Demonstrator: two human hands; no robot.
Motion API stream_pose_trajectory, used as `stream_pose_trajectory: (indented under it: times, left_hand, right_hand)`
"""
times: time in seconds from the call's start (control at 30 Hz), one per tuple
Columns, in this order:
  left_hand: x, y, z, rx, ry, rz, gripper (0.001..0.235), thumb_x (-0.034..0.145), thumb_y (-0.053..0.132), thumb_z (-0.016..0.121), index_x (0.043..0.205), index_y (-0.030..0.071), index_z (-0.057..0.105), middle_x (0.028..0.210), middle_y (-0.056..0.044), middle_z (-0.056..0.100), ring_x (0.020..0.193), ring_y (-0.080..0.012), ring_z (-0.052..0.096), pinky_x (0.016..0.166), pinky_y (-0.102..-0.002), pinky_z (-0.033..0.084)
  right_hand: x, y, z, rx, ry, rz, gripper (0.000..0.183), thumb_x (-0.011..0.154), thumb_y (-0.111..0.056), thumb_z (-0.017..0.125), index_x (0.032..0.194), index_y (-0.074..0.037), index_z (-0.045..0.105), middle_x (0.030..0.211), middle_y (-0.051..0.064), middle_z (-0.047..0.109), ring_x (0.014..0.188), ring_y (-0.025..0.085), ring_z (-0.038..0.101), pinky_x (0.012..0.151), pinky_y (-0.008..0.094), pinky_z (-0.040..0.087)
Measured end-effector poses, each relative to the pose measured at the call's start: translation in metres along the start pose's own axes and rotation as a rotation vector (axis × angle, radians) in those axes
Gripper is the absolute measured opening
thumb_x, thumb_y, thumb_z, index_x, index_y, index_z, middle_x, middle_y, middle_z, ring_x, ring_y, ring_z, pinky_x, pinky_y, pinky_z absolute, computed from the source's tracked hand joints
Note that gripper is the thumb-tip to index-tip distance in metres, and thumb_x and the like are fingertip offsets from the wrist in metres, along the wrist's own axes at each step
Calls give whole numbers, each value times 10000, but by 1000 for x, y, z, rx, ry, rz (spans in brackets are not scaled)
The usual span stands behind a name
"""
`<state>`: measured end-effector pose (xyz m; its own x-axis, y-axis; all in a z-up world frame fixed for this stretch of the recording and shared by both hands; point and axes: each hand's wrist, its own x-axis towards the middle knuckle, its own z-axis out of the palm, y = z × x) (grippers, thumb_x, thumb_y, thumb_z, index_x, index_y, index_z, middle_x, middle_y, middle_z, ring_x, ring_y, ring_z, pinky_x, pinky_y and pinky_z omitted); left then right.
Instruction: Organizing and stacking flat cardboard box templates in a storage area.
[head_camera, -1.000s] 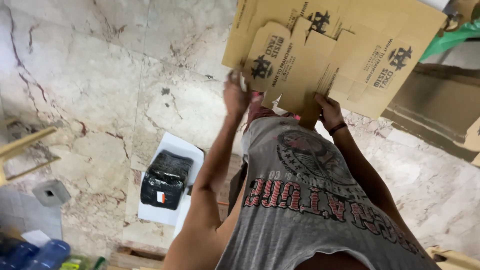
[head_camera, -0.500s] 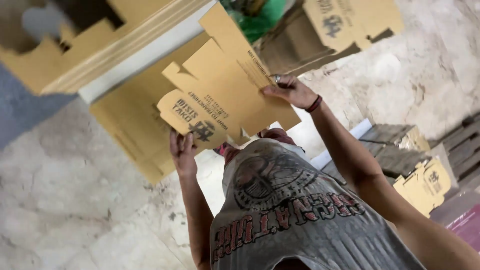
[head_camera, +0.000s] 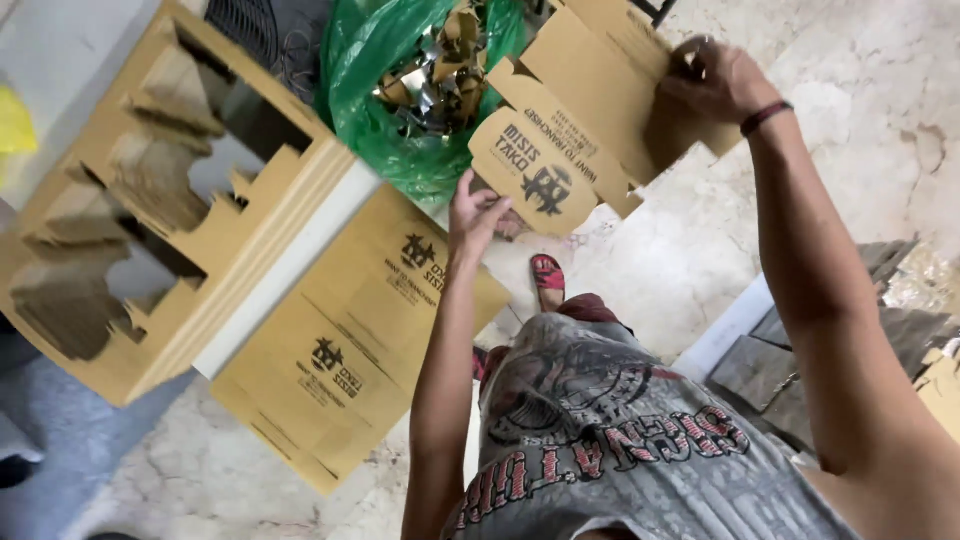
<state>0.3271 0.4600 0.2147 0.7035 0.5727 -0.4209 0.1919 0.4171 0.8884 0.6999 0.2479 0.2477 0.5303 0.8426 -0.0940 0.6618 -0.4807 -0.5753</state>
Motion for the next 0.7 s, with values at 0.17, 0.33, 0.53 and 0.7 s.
stream_pose_trajectory:
  times: [0.17, 0.33, 0.53, 0.7]
  left_hand:
    - [40, 42, 38, 671, -11, -224, 1074, 918, 160, 760, 1664, 172, -13, 914, -55, 768, 622, -124, 729, 511, -231, 567]
    - [67, 74, 35, 1197, -57, -393, 1149, 847, -28, 619, 1611, 288, -179, 1719, -180, 82, 631, -140, 568, 409, -261, 385]
    - [136, 28, 18, 1503, -175, -103, 715, 823, 41, 599, 1502, 149, 402, 1131, -164, 721, 972, -401, 708, 758, -475, 593]
    - [131, 36, 30, 1453, -200, -18, 410, 829, -47, 640, 1205, 47, 508, 1019, -130, 721, 875, -333, 710, 698, -464, 603]
  right_hand:
    - [45, 41, 36, -297, -8, 222, 535, 940, -454, 632, 1441, -269, 664, 1221, 198, 668, 993, 433, 673, 759, 541, 540]
    - [19, 18, 16, 66, -205, 478, 819, 961, -576, 533, 1643, -223, 250, 1608, 233, 343, 1454, 430, 328, 1169, 534, 280]
    - [-3, 42, 20, 56, -365, 440, 670, 720, -251, 851, 1284, -86, 531, 1234, 179, 679, 1053, 357, 626, 866, 491, 502]
    - [-6, 57, 47, -41, -246, 462, 548, 764, -167, 841, 1197, 30, 569, 1116, 258, 669, 949, 408, 653, 707, 516, 564]
